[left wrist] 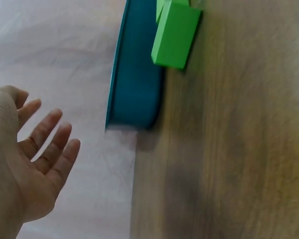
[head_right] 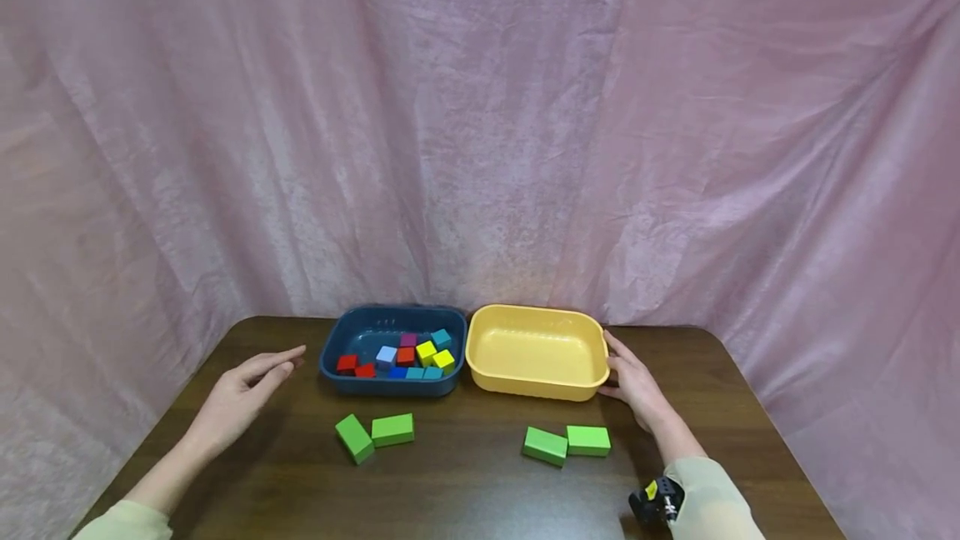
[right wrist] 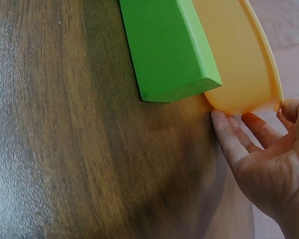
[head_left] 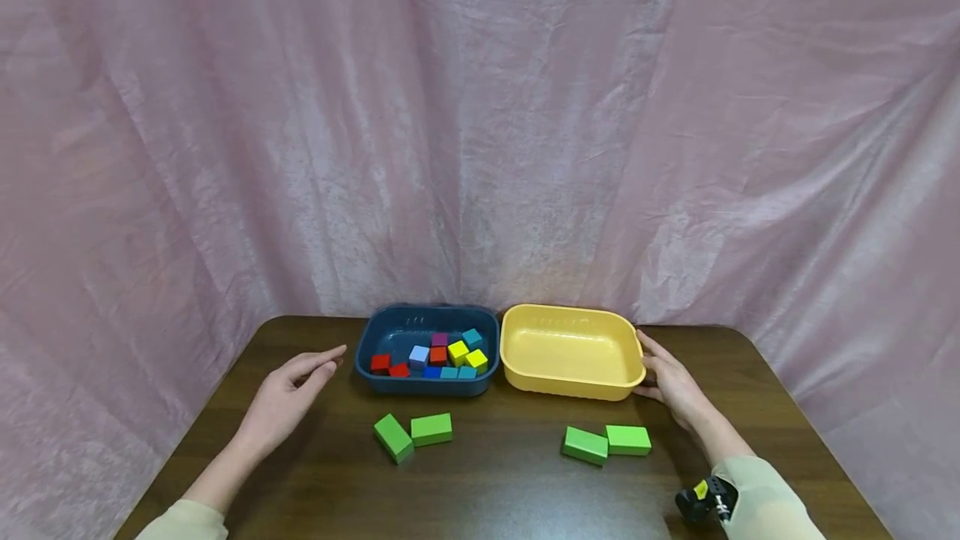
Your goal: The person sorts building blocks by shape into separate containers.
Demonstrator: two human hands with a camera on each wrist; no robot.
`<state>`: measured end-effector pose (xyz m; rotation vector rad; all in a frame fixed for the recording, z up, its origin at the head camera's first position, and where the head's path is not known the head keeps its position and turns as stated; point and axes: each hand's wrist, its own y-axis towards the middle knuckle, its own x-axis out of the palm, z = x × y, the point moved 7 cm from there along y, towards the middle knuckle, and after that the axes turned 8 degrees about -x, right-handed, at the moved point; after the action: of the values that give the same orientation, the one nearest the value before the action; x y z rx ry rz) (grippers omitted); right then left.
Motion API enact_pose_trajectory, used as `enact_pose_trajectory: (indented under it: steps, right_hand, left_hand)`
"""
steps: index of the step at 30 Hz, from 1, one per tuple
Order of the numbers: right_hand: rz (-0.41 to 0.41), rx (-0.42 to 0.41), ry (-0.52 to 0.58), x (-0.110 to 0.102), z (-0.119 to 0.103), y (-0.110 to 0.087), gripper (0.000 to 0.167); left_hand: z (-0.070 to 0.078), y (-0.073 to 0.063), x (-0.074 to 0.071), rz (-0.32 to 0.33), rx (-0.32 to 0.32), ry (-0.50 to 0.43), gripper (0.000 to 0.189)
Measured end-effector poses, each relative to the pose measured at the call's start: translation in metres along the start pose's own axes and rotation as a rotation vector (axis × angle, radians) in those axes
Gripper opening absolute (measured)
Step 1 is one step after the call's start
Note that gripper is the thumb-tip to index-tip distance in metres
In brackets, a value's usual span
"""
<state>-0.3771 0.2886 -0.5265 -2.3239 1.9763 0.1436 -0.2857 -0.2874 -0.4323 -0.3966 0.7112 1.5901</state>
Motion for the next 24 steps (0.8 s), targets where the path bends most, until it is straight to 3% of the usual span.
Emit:
enact_pose_trajectory:
  steps: [9,15,24]
  right_hand:
    - [0.002,-0.017,-0.003,-0.004,-0.002,-0.004,0.06]
    - [-0.002,-0.017,-0.011,-0.005,-0.001,-0.005,0.061]
    - [-0.002,-0.02,-0.01,-0.006,-0.002,-0.006,0.06]
  left_hand:
    - [0.013,-0.02,0.031,-0.077,-0.03,0.326,0.057]
    - [0.012,-0.027,0.05,-0.124,-0.013,0.386,0.052]
    - [0.004,-0.026,0.079,-0.307,0.078,0.425,0.057]
